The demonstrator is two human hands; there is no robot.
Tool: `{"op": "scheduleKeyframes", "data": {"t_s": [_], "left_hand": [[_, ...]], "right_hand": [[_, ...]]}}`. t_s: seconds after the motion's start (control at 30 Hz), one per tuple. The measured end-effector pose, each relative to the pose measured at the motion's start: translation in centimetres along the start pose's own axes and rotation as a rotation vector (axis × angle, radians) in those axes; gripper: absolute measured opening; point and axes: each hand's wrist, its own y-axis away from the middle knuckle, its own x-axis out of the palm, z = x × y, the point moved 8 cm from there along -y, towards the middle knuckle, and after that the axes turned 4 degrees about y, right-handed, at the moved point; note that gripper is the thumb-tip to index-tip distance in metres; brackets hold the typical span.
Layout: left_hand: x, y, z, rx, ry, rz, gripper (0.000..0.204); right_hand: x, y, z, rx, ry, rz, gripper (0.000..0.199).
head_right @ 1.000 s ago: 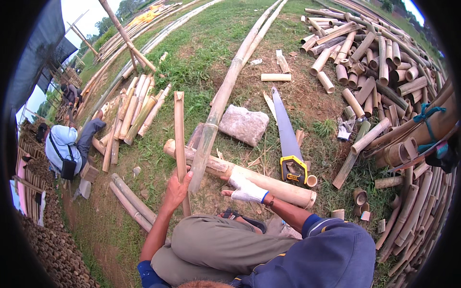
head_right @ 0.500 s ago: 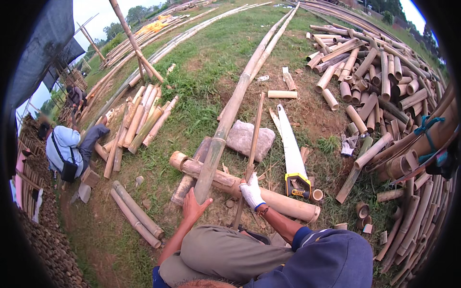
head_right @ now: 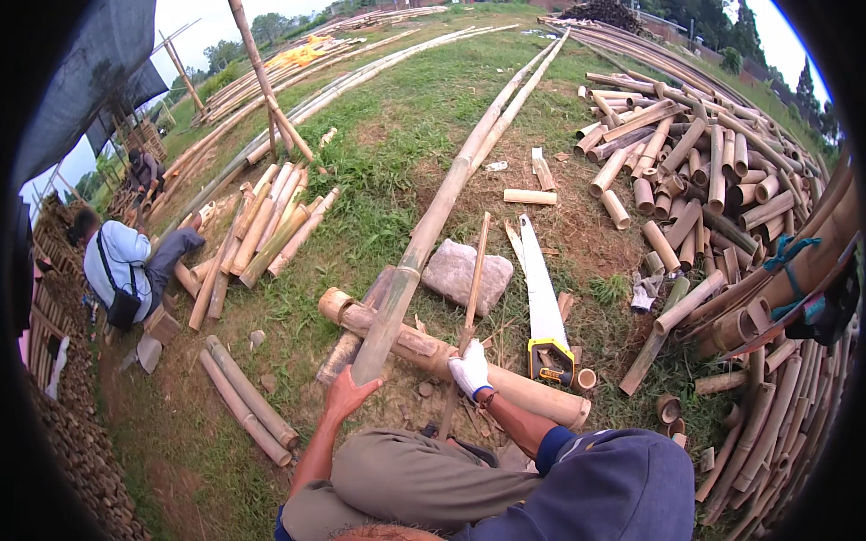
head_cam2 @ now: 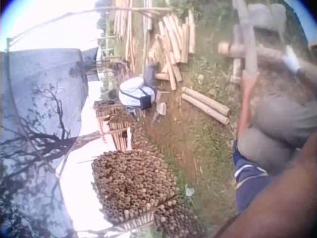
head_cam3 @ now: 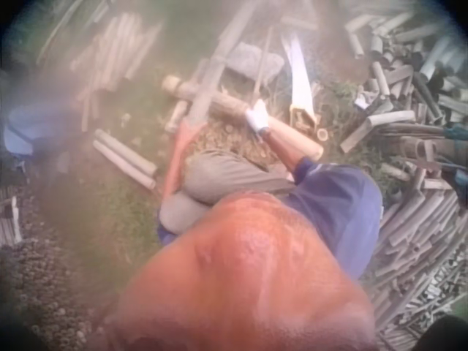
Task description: The person uses a hand saw to cut bamboo poles into shorter sections. They repeatedly position a bamboo pole on a wooden support, saw through it, and then move the cut piece aside. The process is repeated multiple times with different poles.
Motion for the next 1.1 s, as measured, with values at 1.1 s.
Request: {"op": "scheduleKeyframes", "data": {"t_s": [1.1], "left_hand": [[-9.7,23.7,1.1,0.262,-0.073,-0.371,0.069]], "right_hand": [[7.1,9.3,18.6,0.518,-1.341,0.869,0.027]]}}
